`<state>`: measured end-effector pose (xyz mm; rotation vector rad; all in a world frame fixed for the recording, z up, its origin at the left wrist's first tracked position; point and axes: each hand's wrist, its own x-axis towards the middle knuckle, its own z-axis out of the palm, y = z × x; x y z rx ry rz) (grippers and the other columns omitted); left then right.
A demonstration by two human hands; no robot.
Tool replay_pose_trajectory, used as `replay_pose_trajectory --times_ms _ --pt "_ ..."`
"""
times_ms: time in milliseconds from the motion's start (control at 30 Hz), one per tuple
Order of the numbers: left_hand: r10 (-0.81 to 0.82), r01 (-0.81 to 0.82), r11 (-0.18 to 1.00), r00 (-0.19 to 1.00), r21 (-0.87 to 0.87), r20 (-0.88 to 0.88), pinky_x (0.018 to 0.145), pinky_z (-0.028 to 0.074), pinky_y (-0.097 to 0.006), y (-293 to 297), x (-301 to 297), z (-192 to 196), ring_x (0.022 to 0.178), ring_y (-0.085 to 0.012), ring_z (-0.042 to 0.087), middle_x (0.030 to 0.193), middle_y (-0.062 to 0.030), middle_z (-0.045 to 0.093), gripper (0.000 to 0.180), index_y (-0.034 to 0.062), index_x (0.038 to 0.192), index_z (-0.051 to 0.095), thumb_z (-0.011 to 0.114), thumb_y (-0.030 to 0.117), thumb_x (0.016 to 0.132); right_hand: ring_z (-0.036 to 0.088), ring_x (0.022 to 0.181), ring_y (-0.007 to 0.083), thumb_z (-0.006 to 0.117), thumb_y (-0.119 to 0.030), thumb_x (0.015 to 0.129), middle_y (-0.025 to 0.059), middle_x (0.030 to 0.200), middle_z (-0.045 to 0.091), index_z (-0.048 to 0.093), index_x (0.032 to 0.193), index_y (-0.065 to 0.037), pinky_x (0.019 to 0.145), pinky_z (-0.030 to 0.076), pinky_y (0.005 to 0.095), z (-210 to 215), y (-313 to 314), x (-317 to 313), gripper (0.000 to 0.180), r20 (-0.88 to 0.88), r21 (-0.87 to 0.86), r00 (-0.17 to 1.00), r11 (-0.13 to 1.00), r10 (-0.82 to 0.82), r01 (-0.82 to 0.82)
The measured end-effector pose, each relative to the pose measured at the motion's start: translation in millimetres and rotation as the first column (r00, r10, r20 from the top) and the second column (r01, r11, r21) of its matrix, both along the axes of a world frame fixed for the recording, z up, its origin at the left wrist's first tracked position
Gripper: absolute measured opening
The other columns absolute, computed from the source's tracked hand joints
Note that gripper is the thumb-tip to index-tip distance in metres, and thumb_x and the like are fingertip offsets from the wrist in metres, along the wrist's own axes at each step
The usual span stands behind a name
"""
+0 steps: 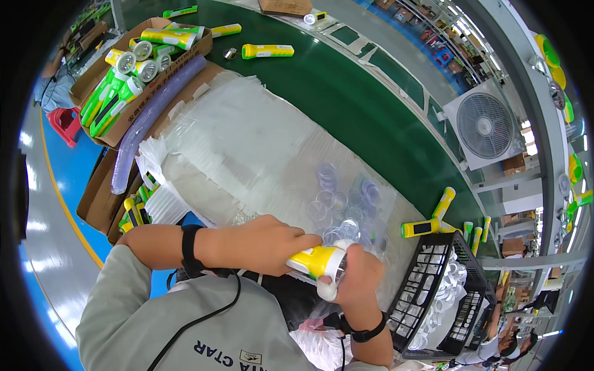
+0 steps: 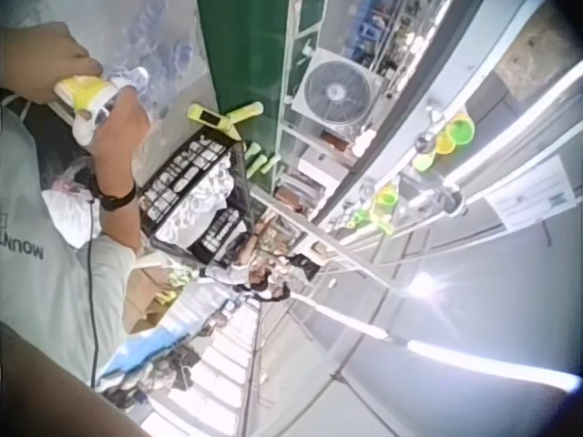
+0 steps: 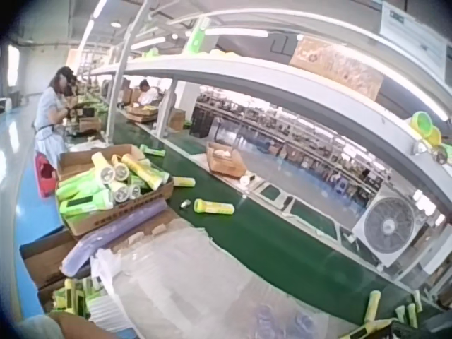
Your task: The person is assembling plastic components onto the heads of yellow and green flashlights on a factory assembly line.
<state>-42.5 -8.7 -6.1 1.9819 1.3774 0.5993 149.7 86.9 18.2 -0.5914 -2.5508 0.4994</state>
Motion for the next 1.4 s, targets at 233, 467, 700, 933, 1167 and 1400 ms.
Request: replay_pose_trajectory --times_ms 233,467,700,933,1167,1400 --pt "-0.017 0.035 0.996 0.979 -0.087 0.206 0.070 0.050 -0.033 -2.2 -2.6 20.9 0.080 -0.0276 0.065 0.096 -0.0141 0.064 0.055 0.0095 0.120 0.043 0.071 0.020 0.074 0.061 0.064 0.0260 0.048 -0.067 0.081 0.0128 0.075 0.059 0.058 0.096 -0.001 0.056 0.047 0.0336 -20.0 9.8 14.8 0.068 -0.348 -0.162 0.937 0.983 0.027 -0.089" --pt "-0.121 0.606 0.644 0.683 -0.467 0.720 0.077 0.047 -0.033 -0.4 14.1 -11.0 0.088 -0.0196 0.061 0.096 -0.0097 0.062 0.057 0.0023 0.121 0.042 0.071 0.017 0.073 0.062 0.087 0.0338 0.076 -0.038 0.074 0.0173 0.100 0.057 0.040 0.115 -0.007 0.076 0.053 0.0424 -19.3 -9.8 -2.4 0.063 -0.778 -0.450 0.625 0.636 0.066 -0.627" --pt "0.100 0.712 0.483 0.534 -0.510 0.840 0.076 0.048 -0.031 -4.0 18.5 2.0 0.085 -0.0173 0.059 0.092 -0.0095 0.060 0.062 0.0025 0.125 0.037 0.069 0.011 0.072 0.063 0.085 0.0324 0.079 -0.031 0.072 0.0162 0.092 0.056 0.030 0.124 -0.013 0.078 0.054 0.0454 -20.8 -23.6 -1.3 0.073 -0.887 -0.462 0.411 0.354 -0.211 -0.813" --pt "0.139 0.065 0.861 0.924 -0.505 0.357 0.080 0.048 -0.038 -15.8 40.5 27.3 0.094 -0.0332 0.061 0.109 -0.0195 0.058 0.066 0.0037 0.132 0.031 0.063 0.013 0.076 0.062 0.083 0.0291 0.077 -0.026 0.075 0.0174 0.094 0.058 0.027 0.126 -0.016 0.085 0.050 0.0513 -31.8 -18.5 6.8 0.073 -0.860 -0.509 0.458 0.400 -0.222 -0.762" --pt "0.410 -0.321 0.868 0.894 -0.380 0.181 0.076 0.048 -0.034 32.2 5.2 2.2 0.084 -0.0235 0.062 0.094 -0.0167 0.061 0.068 0.0030 0.130 0.035 0.070 0.026 0.077 0.050 0.111 0.0251 0.065 -0.020 0.080 0.0151 0.122 0.045 0.021 0.137 -0.007 0.089 0.046 0.0354 -90.0 3.9 2.4 0.074 -0.749 -0.627 0.460 0.736 -0.478 -0.256" --pt "0.690 -0.689 0.723 0.719 -0.049 0.083 0.068 0.050 -0.034 157.3 -95.7 -36.7 0.081 -0.0235 0.063 0.097 -0.0168 0.062 0.065 0.0043 0.132 0.037 0.065 0.035 0.082 0.049 0.108 0.0255 0.066 -0.014 0.079 0.0121 0.123 0.042 0.027 0.134 -0.005 0.086 0.047 0.0375 -121.4 -14.4 18.7 0.068 -0.678 -0.717 0.499 0.637 -0.540 -0.285"
